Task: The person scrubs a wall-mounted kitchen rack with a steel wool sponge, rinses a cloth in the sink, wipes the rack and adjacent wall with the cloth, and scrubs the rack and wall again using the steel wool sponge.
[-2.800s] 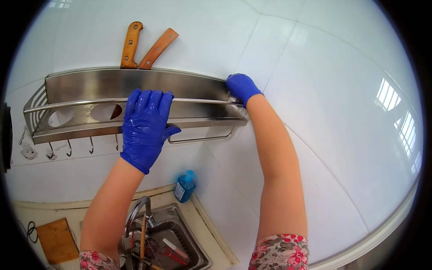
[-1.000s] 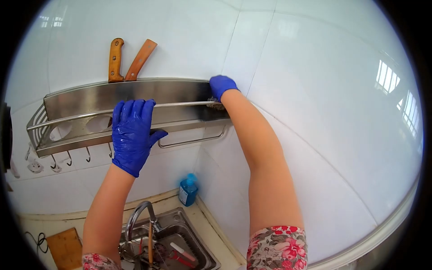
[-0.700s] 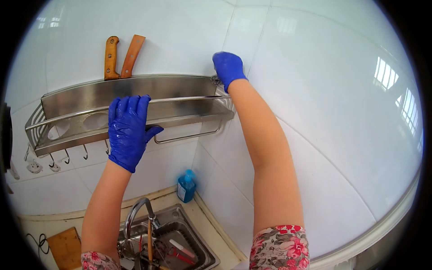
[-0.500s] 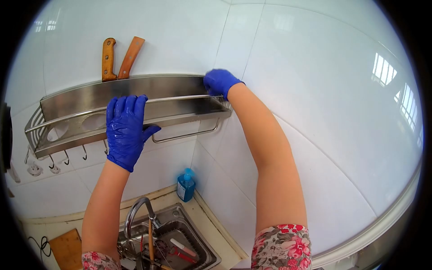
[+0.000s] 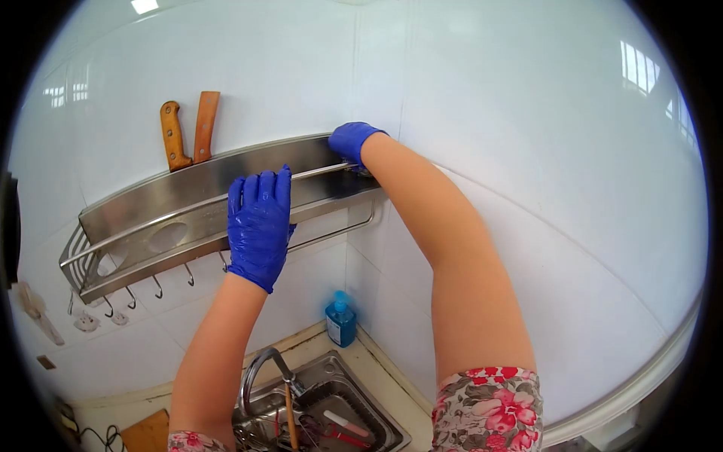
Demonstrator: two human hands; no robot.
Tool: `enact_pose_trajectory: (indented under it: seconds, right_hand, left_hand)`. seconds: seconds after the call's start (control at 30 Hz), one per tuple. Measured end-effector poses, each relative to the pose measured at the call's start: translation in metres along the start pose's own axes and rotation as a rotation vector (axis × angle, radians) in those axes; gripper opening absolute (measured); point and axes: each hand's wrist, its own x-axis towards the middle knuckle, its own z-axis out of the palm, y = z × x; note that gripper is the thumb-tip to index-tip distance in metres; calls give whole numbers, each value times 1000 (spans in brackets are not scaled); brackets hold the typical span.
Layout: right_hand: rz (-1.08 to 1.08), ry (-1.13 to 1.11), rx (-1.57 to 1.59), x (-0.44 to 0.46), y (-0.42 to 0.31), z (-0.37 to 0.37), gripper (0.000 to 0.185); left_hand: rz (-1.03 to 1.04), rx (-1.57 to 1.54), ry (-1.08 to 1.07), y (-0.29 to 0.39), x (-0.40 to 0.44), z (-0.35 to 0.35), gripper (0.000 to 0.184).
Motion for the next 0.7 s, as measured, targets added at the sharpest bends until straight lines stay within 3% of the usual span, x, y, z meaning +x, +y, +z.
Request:
enact_pose_trajectory:
  seconds: [0.1,0.17,0.2,0.3,0.37,0.4,0.47,0.53,0.57,0.6,0.7]
  right_hand:
    - [-77,22,-139,-2,3,-6,15]
    - [-76,112,-177,4,8,2,13]
    - [-75,108,-166,4,9,3,13]
    - [46,288,-124,2,22,-3,12]
    - [92,457,-29,6,40,0,9]
    - [109,535,50,5,42,-6,12]
    - [192,450,182,1,34,-7,17]
    - [-51,392,316,-5,23,-5,23]
    - [-118,289,286,-18,19,-5,28]
    - [-132,214,51,-15,19,0,35]
    - [-127,212,-75,-10,23,8,34]
  left_hand:
    - [-12,-1,15,2,2,0,80]
    - [12,-27,75,0,0,2,52]
    - [18,-27,65,-1,-2,1,52]
    - [19,-111,80,-2,-2,-1,60]
    - [1,-58,15,-1,-1,1,84]
    - [3,-59,7,0,-1,2,84]
    - [1,-41,32,0,-1,4,84]
    - [6,-71,30,-1,-1,2,84]
    - [8,-96,31,0,0,1,83]
    - [10,-99,30,0,0,1,83]
    - [3,-90,40,0,-2,-1,83]
